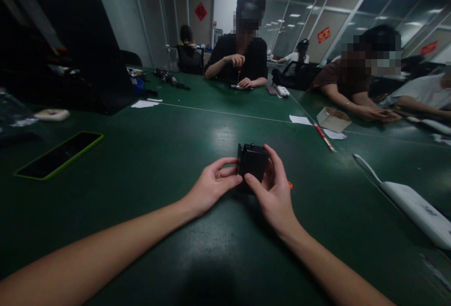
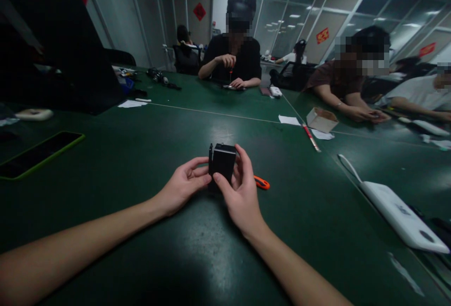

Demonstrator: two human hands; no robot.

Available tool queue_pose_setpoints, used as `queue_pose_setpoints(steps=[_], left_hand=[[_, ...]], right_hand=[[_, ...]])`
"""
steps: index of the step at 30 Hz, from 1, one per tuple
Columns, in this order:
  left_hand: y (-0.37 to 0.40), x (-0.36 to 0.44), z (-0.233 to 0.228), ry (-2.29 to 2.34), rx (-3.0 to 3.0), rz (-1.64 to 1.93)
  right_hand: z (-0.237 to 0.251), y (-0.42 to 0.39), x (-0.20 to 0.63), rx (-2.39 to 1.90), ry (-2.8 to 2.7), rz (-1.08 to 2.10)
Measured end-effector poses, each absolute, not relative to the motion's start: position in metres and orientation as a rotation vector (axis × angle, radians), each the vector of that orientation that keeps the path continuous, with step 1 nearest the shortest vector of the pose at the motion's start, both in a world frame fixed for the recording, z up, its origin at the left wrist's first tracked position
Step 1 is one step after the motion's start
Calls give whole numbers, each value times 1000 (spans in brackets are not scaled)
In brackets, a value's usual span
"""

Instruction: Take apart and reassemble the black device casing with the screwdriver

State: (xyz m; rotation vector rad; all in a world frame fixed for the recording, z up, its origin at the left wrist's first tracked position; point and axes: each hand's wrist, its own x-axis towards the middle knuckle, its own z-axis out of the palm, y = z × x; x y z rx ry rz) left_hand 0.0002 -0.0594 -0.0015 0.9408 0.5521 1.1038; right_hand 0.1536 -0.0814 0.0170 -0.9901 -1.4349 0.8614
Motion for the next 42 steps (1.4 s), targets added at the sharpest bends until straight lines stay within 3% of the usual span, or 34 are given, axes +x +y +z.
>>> queue_pose_setpoints(steps=[16,25,31,42], left_hand=[[-71,1,-4,688,1562,1131],[-63,-10,1,658,1286,907],[-68,-8,2,770,1282,926],[-65,-13,1,555,1125,796]], right_hand=[[18,-82,154,-1090,-1337,1019],[12,-76,167,-1021,-1007,1376],[17,-72,169,-1052,-1020,1415],[22,-71,174,-1025,-912,1356]])
